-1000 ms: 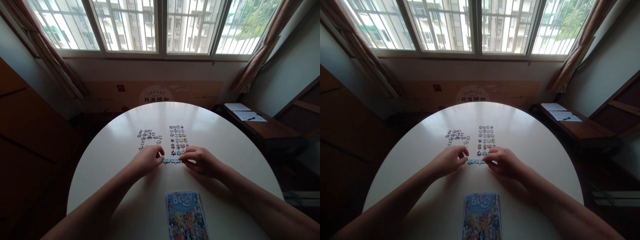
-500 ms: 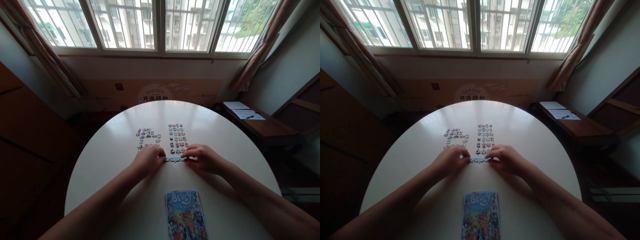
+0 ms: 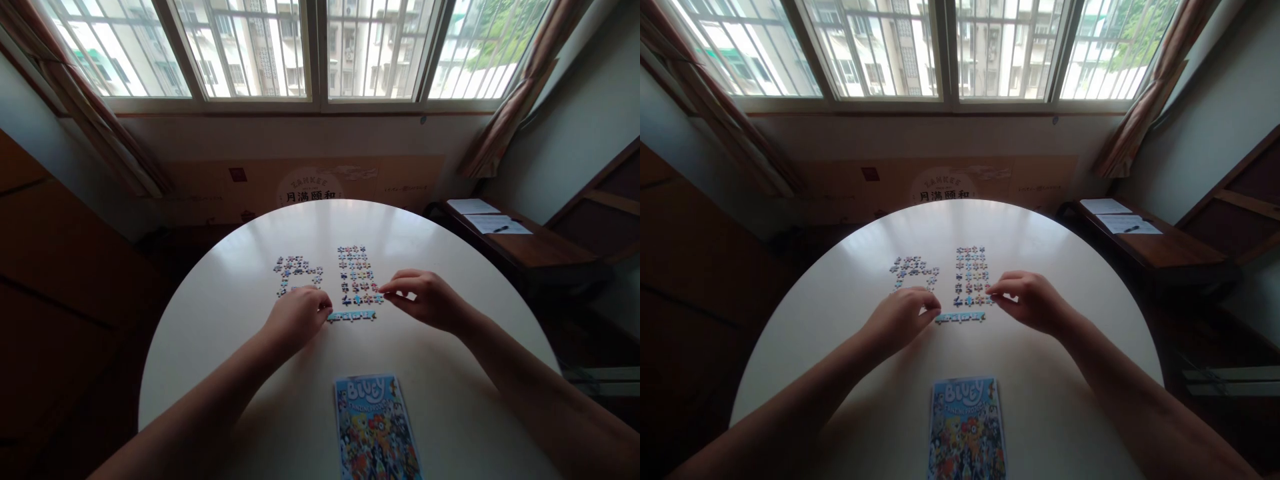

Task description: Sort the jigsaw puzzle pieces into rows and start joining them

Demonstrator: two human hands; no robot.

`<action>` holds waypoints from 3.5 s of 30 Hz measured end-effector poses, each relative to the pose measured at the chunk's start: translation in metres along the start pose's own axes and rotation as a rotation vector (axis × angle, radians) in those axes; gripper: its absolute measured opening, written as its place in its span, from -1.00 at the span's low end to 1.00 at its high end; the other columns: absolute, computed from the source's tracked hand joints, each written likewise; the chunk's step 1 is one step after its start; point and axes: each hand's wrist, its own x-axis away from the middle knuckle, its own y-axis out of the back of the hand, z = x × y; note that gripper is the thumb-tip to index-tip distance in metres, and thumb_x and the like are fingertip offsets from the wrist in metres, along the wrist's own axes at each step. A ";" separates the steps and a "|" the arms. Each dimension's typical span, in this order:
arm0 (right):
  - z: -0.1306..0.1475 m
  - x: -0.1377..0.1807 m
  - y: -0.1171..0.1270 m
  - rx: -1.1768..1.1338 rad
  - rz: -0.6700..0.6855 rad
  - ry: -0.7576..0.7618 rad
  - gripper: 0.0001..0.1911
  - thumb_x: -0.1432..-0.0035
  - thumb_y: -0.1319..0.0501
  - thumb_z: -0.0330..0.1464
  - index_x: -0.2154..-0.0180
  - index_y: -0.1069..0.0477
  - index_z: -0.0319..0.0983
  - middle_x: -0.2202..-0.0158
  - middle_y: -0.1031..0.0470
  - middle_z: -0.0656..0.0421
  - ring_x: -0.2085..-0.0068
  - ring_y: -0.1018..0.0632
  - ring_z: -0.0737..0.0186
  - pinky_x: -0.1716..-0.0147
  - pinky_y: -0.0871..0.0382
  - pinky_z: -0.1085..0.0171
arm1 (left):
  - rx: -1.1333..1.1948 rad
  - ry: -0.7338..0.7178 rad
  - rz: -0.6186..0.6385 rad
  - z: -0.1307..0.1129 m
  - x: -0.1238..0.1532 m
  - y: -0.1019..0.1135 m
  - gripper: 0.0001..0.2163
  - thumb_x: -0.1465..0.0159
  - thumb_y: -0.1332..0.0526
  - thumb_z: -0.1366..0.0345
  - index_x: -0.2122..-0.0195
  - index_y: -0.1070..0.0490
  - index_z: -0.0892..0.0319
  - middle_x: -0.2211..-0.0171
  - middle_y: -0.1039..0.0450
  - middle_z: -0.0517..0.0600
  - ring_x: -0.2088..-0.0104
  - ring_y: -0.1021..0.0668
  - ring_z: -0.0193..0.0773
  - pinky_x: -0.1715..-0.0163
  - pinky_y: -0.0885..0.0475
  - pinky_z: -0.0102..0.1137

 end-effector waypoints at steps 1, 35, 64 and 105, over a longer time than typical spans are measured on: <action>-0.001 0.001 0.004 -0.001 0.007 -0.022 -0.80 -0.35 -0.25 -0.37 0.12 -0.67 -0.19 0.22 -0.65 0.10 0.32 -0.61 0.29 0.36 -0.46 0.31 | 0.007 -0.030 0.005 0.001 0.001 0.002 -0.83 -0.34 -0.24 0.32 0.22 -0.66 0.08 0.16 -0.65 0.03 0.18 -0.61 -0.09 0.19 -0.46 -0.25; 0.000 0.000 -0.022 0.029 0.214 -0.029 -0.82 -0.29 -0.28 -0.42 0.21 -0.68 -0.10 0.23 -0.64 0.17 0.29 -0.62 0.26 0.29 -0.40 0.33 | -0.216 -0.244 0.068 -0.002 0.006 0.002 -0.76 -0.28 -0.16 0.43 0.30 -0.65 0.09 0.28 -0.64 0.01 0.28 -0.62 -0.12 0.32 -0.43 -0.31; 0.000 -0.003 -0.017 -0.310 -0.154 -0.163 -0.40 -0.43 -0.15 -0.12 0.64 -0.44 -0.22 0.42 -0.54 0.08 0.36 -0.54 0.23 0.31 -0.38 0.24 | 0.690 0.017 -0.614 0.061 -0.016 0.030 -0.53 -0.33 -0.16 0.05 0.70 -0.18 0.12 0.70 -0.18 -0.11 0.63 -0.24 -0.37 0.57 -0.18 -0.40; -0.012 -0.005 -0.006 -0.503 -0.463 -0.423 -0.46 -0.28 -0.19 -0.20 0.73 -0.32 -0.20 0.67 -0.30 0.23 0.60 -0.27 0.39 0.38 -0.37 0.23 | 0.470 0.094 -0.810 0.066 -0.021 0.025 -0.58 -0.27 -0.15 0.24 0.77 -0.28 0.09 0.74 -0.28 -0.09 0.63 -0.41 -0.30 0.45 -0.35 -0.35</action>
